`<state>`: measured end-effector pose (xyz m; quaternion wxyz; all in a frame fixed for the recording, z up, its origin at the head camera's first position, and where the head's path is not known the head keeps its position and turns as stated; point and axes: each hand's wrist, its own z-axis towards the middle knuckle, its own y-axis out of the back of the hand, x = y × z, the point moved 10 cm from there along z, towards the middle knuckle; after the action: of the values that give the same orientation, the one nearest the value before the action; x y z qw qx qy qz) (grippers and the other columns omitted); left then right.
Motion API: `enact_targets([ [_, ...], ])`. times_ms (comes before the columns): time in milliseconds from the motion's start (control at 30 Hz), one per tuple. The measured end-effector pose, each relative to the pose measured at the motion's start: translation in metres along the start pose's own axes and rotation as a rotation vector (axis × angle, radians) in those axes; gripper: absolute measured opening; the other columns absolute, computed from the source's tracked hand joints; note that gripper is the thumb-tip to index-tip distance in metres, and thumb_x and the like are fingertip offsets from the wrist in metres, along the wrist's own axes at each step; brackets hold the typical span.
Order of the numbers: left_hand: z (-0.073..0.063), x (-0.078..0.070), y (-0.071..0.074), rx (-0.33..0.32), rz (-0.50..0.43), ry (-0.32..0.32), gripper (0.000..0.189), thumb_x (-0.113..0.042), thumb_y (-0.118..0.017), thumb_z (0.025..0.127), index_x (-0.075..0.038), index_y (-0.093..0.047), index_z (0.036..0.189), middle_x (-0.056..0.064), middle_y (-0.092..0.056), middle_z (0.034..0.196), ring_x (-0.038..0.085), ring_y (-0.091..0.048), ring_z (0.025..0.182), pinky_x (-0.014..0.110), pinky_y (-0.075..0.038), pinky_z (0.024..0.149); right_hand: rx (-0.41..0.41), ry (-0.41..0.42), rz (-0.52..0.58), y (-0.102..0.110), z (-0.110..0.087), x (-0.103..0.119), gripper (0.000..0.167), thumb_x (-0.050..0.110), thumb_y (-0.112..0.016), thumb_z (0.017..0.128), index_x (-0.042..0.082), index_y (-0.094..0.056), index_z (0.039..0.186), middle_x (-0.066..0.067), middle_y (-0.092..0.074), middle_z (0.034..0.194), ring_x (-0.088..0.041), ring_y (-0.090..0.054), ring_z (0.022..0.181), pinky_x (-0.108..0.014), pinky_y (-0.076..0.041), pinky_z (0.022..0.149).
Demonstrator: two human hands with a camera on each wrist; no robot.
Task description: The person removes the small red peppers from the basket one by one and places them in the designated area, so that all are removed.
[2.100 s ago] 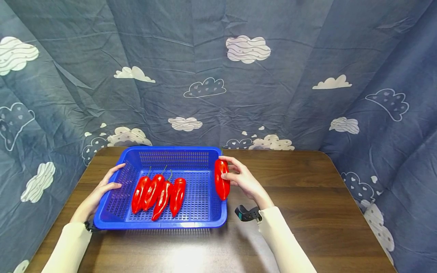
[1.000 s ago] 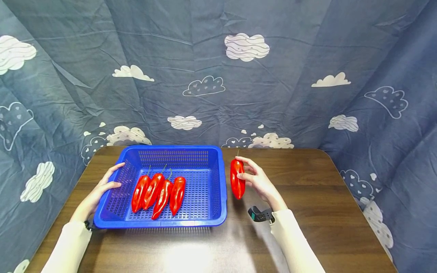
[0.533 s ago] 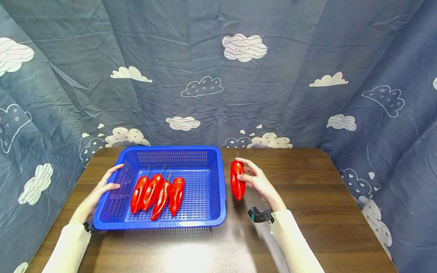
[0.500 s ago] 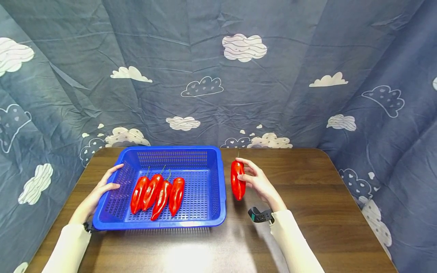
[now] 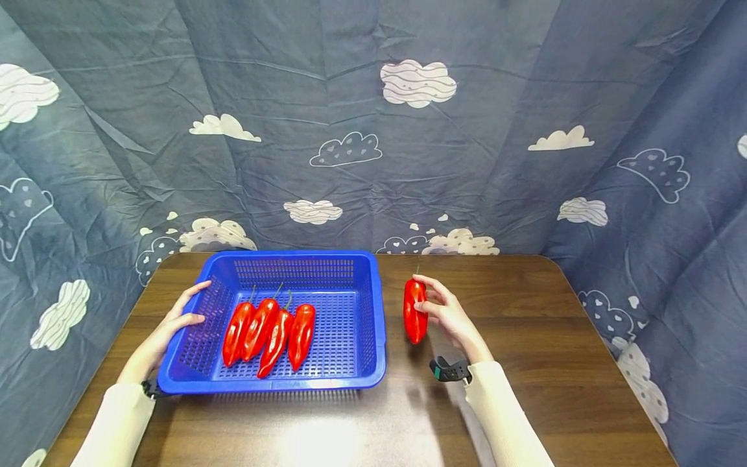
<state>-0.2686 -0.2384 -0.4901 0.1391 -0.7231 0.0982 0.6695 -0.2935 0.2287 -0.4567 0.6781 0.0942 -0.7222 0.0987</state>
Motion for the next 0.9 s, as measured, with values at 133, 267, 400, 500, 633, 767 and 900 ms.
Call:
enact_targets([
  [133, 0.0, 0.0, 0.0, 0.0, 0.002, -0.007, 0.062, -0.005, -0.038, 0.097, -0.029, -0.019, 0.151, 0.021, -0.016, 0.144, 0.027, -0.048, 0.111, 0.045, -0.049, 0.081, -0.015, -0.011, -0.015, 0.004, 0.0, -0.008, 0.055, -0.004, -0.053, 0.09, 0.001, -0.034, 0.141, -0.024, -0.043, 0.117, -0.018, -0.059, 0.091, -0.036, -0.052, 0.077],
  [267, 0.0, 0.0, 0.0, -0.004, 0.008, -0.011, 0.062, -0.005, -0.038, 0.097, -0.029, -0.019, 0.151, 0.021, -0.016, 0.145, 0.027, -0.048, 0.111, 0.045, -0.049, 0.081, -0.028, -0.018, -0.026, 0.007, 0.001, -0.014, 0.056, -0.004, -0.053, 0.089, 0.0, -0.034, 0.142, -0.022, -0.044, 0.115, -0.018, -0.058, 0.09, -0.036, -0.052, 0.077],
  [400, 0.0, 0.0, 0.001, -0.006, 0.008, -0.009, 0.062, -0.006, -0.039, 0.097, -0.029, -0.019, 0.151, 0.021, -0.016, 0.145, 0.027, -0.047, 0.112, 0.044, -0.048, 0.082, -0.039, -0.025, -0.03, 0.009, 0.0, -0.018, 0.056, -0.004, -0.054, 0.089, 0.001, -0.035, 0.142, -0.022, -0.044, 0.116, -0.018, -0.058, 0.089, -0.036, -0.051, 0.077],
  [500, 0.0, 0.0, 0.001, -0.007, 0.008, -0.006, 0.062, -0.006, -0.039, 0.097, -0.029, -0.019, 0.151, 0.02, -0.016, 0.145, 0.027, -0.047, 0.112, 0.045, -0.048, 0.082, -0.044, -0.029, -0.035, 0.009, 0.0, -0.022, 0.056, -0.004, -0.053, 0.09, 0.001, -0.034, 0.142, -0.025, -0.043, 0.118, -0.017, -0.058, 0.089, -0.036, -0.051, 0.076],
  [633, 0.0, 0.001, 0.001, -0.01, 0.007, 0.0, 0.062, -0.007, -0.039, 0.097, -0.029, -0.019, 0.151, 0.02, -0.016, 0.145, 0.028, -0.047, 0.112, 0.046, -0.048, 0.082, -0.053, -0.036, -0.046, 0.011, 0.001, -0.028, 0.058, -0.005, -0.053, 0.09, -0.001, -0.031, 0.143, -0.028, -0.041, 0.119, -0.017, -0.057, 0.088, -0.035, -0.052, 0.074],
  [767, 0.0, 0.001, 0.001, -0.011, 0.005, 0.008, 0.061, -0.009, -0.039, 0.098, -0.03, -0.018, 0.151, 0.02, -0.015, 0.146, 0.029, -0.046, 0.112, 0.047, -0.048, 0.082, -0.049, -0.015, -0.066, 0.012, 0.004, -0.033, 0.06, -0.001, -0.056, 0.088, 0.0, -0.032, 0.143, -0.025, -0.043, 0.118, -0.017, -0.059, 0.089, -0.035, -0.053, 0.072],
  [900, 0.0, 0.001, 0.0, -0.012, -0.001, 0.012, 0.061, -0.009, -0.039, 0.098, -0.03, -0.018, 0.152, 0.02, -0.015, 0.147, 0.03, -0.046, 0.113, 0.048, -0.048, 0.082, -0.047, 0.008, -0.081, 0.015, 0.007, -0.038, 0.059, 0.004, -0.061, 0.087, 0.005, -0.039, 0.142, -0.018, -0.048, 0.113, -0.016, -0.06, 0.088, -0.036, -0.054, 0.07],
])
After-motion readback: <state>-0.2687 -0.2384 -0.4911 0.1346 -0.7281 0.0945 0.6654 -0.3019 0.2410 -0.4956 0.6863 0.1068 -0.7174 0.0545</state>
